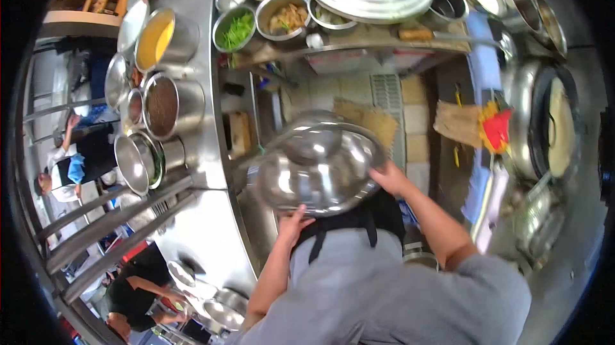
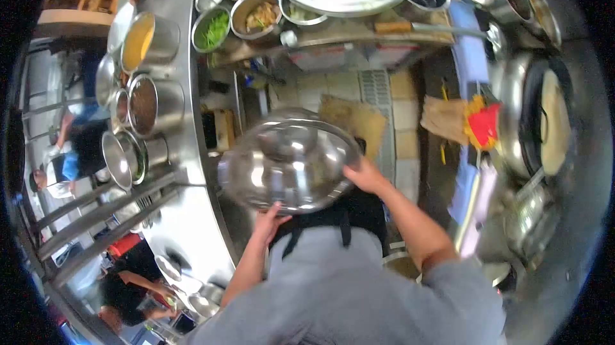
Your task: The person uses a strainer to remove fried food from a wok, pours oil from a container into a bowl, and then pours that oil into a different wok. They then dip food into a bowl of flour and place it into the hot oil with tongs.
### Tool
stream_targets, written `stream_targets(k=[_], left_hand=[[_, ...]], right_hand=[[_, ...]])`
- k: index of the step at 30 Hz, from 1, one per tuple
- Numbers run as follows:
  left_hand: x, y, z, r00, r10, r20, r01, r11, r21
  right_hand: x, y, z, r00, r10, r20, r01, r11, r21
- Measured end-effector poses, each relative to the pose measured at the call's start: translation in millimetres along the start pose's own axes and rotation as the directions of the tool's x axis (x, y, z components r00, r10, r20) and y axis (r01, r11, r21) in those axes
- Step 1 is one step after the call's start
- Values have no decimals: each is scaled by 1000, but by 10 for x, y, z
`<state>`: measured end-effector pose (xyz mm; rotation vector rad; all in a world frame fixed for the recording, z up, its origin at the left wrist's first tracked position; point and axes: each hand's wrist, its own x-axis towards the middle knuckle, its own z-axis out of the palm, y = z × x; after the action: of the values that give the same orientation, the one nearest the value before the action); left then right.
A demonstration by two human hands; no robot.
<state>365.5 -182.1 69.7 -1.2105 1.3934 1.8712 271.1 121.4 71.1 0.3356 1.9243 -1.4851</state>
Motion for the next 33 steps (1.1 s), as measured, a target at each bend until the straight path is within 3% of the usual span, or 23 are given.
stream_targets(k=[1, 2, 3, 4, 5, 6, 7, 9, 12, 13, 14, 16, 18, 19, 20, 22, 24, 25, 27, 28, 29, 32, 33], left_hand=[[392, 31, 73, 1000, -25, -7, 25, 992, 124], [781, 44, 102, 998, -58, -22, 62, 966, 251], [1141, 178, 221, 996, -17, -91, 58, 877, 476], [1664, 138, 194, 925, 375, -57, -193, 593, 782], [1990, 356, 402, 786, 605, 130, -477, 458, 751], [2251, 613, 630, 781, 597, 182, -457, 348, 819], [2599, 816, 808, 569, 731, 377, -571, 21, 821], [2923, 1319, 1371, 345, 769, 538, -636, -231, 737], [3456, 1702, 1827, 284, 775, 565, -591, -323, 739], [3498, 1849, 2012, 187, 745, 640, -643, -400, 653], [3657, 1917, 2106, 6, 736, 677, -508, -581, 636], [3663, 2064, 2406, 100, 697, 710, -471, -595, 651], [3923, 2213, 2534, 94, 672, 735, -533, -590, 607], [4045, 2293, 2563, 109, 658, 745, -541, -589, 600], [4177, 2367, 2601, 118, 650, 751, -536, -594, 599], [4365, 2486, 2683, -56, 521, 852, -350, -809, 472], [4396, 2474, 2732, 58, 608, 792, -231, -763, 603], [4355, 2515, 2767, 239, 560, 793, -355, -710, 608], [4265, 2562, 2872, 390, 468, 793, -480, -631, 609], [4184, 2531, 2881, 339, 443, 830, -501, -662, 558], [4164, 2488, 2924, 316, 425, 848, -518, -672, 530], [4115, 2539, 3058, 236, 269, 934, -452, -820, 351], [4136, 2567, 3085, 264, 251, 931, -414, -842, 345]], right_hand=[[218, 714, 11, 982, -93, -167, 113, 987, 116], [428, 1269, -88, 965, 235, -118, -207, 956, 210], [605, 1643, -121, 936, 278, -215, -198, 922, 332], [800, 1948, -140, 890, 344, -299, -185, 872, 453], [1019, 2192, -148, 840, 429, -333, -256, 853, 455], [1258, 2442, -141, 773, 519, -364, -332, 820, 466], [1542, 2762, -119, 756, 517, -402, -276, 808, 521], [2059, 3285, -38, 733, 533, -424, -217, 773, 596], [2730, 3864, -59, 594, 741, -313, -394, 607, 689], [2954, 4201, 58, 630, 705, -326, -148, 521, 841], [3111, 4457, 159, 650, 673, -353, 105, 380, 919], [3338, 4608, 288, 614, 673, -412, 232, 346, 909], [3353, 4303, 215, 533, 797, -283, -101, 392, 914], [3423, 4340, 249, 455, 854, -252, -155, 355, 922], [3536, 4715, 382, 493, 844, -211, -101, 296, 950], [3615, 5313, 570, 702, 709, -67, 2, 92, 996], [3492, 5212, 632, 726, 685, -68, 35, 62, 997], [3414, 5189, 666, 741, 666, -85, 72, 46, 996], [3347, 5134, 649, 791, 604, -94, 104, 20, 994], [3318, 5118, 625, 835, 539, -106, 129, -3, 992], [3227, 4689, 483, 743, 665, -73, 110, -14, 994], [3321, 4653, 420, 679, 726, -106, -35, 176, 984], [3407, 4845, 444, 753, 638, -161, -85, 336, 938]])
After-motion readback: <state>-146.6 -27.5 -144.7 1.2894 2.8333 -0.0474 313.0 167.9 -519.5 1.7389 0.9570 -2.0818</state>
